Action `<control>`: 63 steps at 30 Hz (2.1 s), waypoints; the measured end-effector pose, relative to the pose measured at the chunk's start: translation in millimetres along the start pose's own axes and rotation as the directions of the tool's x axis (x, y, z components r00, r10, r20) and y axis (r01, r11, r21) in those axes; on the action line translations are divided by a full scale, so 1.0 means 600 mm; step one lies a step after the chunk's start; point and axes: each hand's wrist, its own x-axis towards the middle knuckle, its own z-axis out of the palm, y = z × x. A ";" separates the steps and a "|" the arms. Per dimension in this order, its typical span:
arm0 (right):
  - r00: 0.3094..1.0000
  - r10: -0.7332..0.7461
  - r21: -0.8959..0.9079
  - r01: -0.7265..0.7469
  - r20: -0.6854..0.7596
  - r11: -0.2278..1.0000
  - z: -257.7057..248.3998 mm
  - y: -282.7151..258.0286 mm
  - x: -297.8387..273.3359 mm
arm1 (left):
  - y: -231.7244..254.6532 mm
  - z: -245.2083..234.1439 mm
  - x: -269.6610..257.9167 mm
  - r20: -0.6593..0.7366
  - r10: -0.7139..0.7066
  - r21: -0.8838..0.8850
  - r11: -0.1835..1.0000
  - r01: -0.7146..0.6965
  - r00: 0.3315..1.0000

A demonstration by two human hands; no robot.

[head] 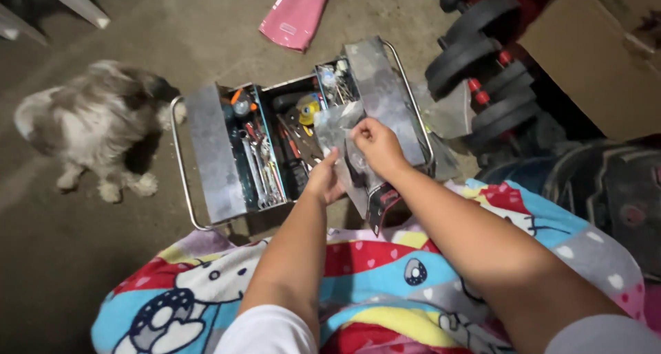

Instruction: Organizing various tools and items inside a metal toolbox.

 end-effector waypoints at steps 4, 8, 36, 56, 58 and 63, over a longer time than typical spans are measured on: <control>0.993 0.109 -0.049 -0.106 0.048 0.993 -0.024 -0.010 -0.001 | -0.011 0.000 0.042 -0.151 0.012 0.025 1.000 -0.009 0.988; 0.889 0.418 -0.278 -0.360 0.186 0.891 -0.068 -0.015 -0.001 | -0.040 0.033 0.099 -0.078 0.212 0.085 0.975 -0.205 0.974; 0.979 -0.036 -0.836 -0.151 -0.200 0.527 -0.165 0.253 0.136 | 0.106 -0.219 0.068 -0.307 0.480 0.925 -0.053 0.376 0.822; 0.781 -0.100 -0.590 0.542 0.617 0.598 0.166 0.124 0.017 | 0.109 -0.303 0.229 -0.581 0.583 0.812 0.373 0.449 0.567; 0.787 -0.104 -0.587 0.533 0.607 0.610 0.169 0.127 0.017 | 0.104 -0.350 0.260 -0.630 0.556 0.777 0.463 0.427 0.543; 0.844 -0.141 -0.515 0.439 0.517 0.736 0.167 0.143 0.021 | 0.079 -0.457 0.337 -0.585 0.654 0.804 0.394 0.445 0.479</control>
